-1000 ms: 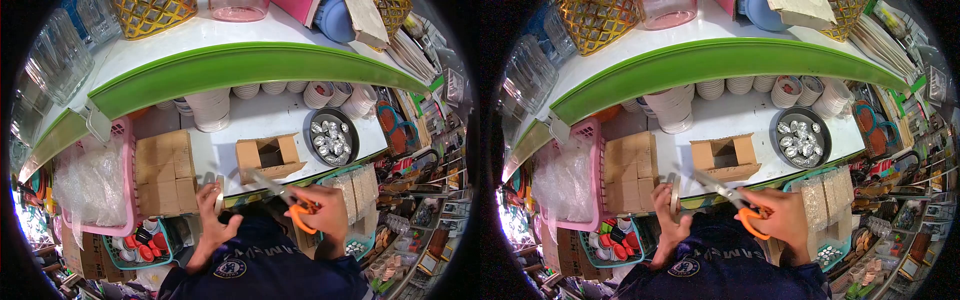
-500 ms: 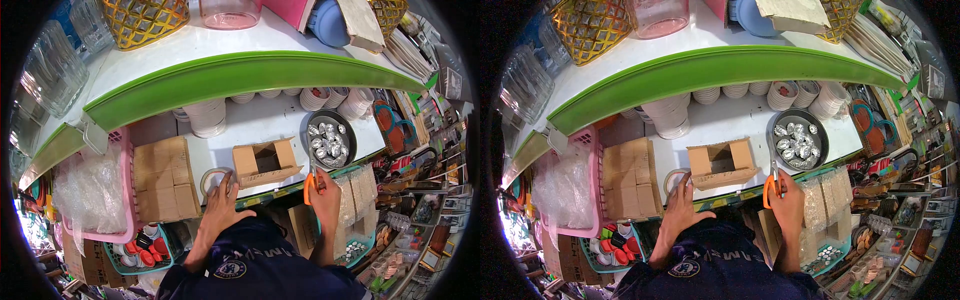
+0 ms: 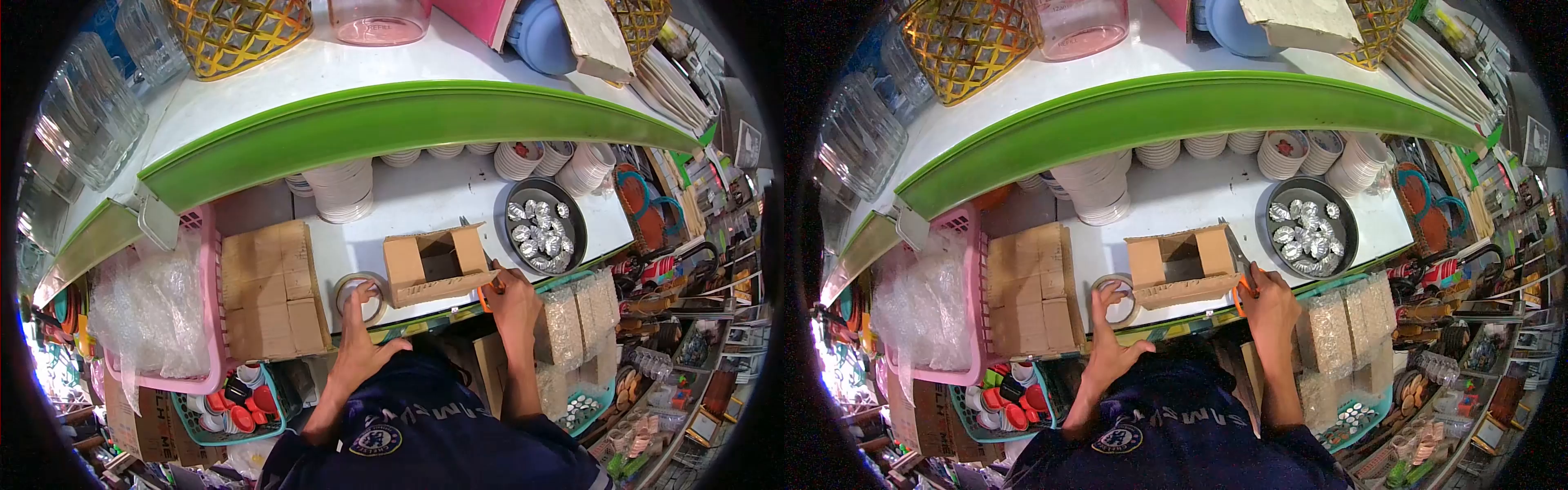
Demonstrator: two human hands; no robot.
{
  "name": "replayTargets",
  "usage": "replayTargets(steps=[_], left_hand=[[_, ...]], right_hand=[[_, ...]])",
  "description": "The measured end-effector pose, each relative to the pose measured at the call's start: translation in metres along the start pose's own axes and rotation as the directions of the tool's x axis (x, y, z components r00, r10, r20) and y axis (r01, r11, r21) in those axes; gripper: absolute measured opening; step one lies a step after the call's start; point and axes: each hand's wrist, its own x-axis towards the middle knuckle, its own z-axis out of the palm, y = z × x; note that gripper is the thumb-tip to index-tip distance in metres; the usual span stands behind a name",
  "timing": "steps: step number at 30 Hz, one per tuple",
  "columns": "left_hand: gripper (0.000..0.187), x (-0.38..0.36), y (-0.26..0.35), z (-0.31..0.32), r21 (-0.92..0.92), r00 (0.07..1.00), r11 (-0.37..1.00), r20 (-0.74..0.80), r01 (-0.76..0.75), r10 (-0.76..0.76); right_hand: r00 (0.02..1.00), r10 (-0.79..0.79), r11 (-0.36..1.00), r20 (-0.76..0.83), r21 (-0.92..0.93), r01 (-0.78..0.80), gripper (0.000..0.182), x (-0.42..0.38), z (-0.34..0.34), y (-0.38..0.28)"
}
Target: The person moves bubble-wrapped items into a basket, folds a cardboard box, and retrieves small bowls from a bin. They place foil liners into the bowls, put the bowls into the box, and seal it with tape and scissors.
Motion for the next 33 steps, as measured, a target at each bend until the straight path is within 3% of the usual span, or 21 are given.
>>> replayTargets(steps=[1, 3, 6, 10, 12, 13, 16, 17, 20, 21, 23, 28, 33], left_hand=[[0.116, -0.001, 0.0, 0.002, 0.0, 1.0, 1.0, -0.001, 0.001, -0.001], [0.118, 0.0, 0.001, 0.007, -0.194, 0.995, 0.981, -0.098, -0.018, -0.001], [0.117, 0.003, 0.006, 0.006, -0.031, 0.986, 0.994, -0.135, -0.108, 0.103], [0.115, 0.012, 0.017, 0.007, -0.028, 0.972, 0.987, -0.185, -0.155, 0.148], [0.114, 0.016, 0.019, 0.01, -0.1, 0.954, 0.976, -0.251, -0.196, 0.166], [0.114, 0.018, 0.021, 0.01, -0.101, 0.954, 0.975, -0.251, -0.197, 0.167], [0.114, 0.025, 0.029, 0.008, -0.099, 0.955, 0.977, -0.25, -0.19, 0.16], [0.114, 0.028, 0.032, 0.008, -0.09, 0.955, 0.977, -0.246, -0.195, 0.168], [0.116, 0.036, 0.041, 0.008, -0.064, 0.953, 0.973, -0.228, -0.22, 0.2], [0.117, 0.038, 0.044, 0.008, -0.046, 0.951, 0.97, -0.216, -0.237, 0.222], [0.117, 0.042, 0.049, 0.009, -0.038, 0.954, 0.968, -0.184, -0.247, 0.236], [0.118, 0.044, 0.053, 0.011, -0.014, 0.955, 0.964, -0.136, -0.267, 0.263], [0.117, 0.043, 0.053, 0.014, -0.011, 0.96, 0.967, -0.127, -0.255, 0.251]], right_hand=[[1.0, -0.001, 1.0, 0.001, -0.001, 0.001, 0.042, 0.0, 0.002, 0.001], [1.0, 0.01, 1.0, -0.022, 0.008, -0.01, 0.041, 0.002, 0.01, 0.005], [0.991, -0.104, 0.994, -0.089, -0.05, 0.1, 0.039, 0.002, 0.015, 0.009], [0.991, -0.101, 0.995, -0.089, 0.015, 0.103, 0.035, -0.001, 0.008, 0.004], [0.948, -0.158, 0.984, -0.278, 0.039, 0.176, 0.029, -0.004, -0.006, -0.004], [0.947, -0.157, 0.984, -0.279, 0.038, 0.175, 0.029, -0.005, -0.012, -0.004], [0.791, -0.293, 0.883, -0.537, 0.164, 0.439, 0.021, -0.012, -0.027, -0.004], [0.791, -0.292, 0.884, -0.538, 0.164, 0.438, 0.021, -0.017, -0.033, -0.007], [0.916, -0.255, 0.626, -0.309, 0.67, 0.4, 0.02, -0.032, -0.047, -0.025], [0.916, -0.253, 0.626, -0.311, 0.669, 0.4, 0.02, -0.032, -0.049, -0.03], [0.848, -0.474, 0.536, -0.236, 0.686, 0.491, 0.028, -0.031, -0.053, -0.036], [0.832, -0.516, 0.514, -0.205, 0.703, 0.492, 0.031, -0.027, -0.055, -0.048], [0.816, -0.548, 0.514, -0.185, 0.694, 0.503, 0.021, -0.025, -0.056, -0.051]])
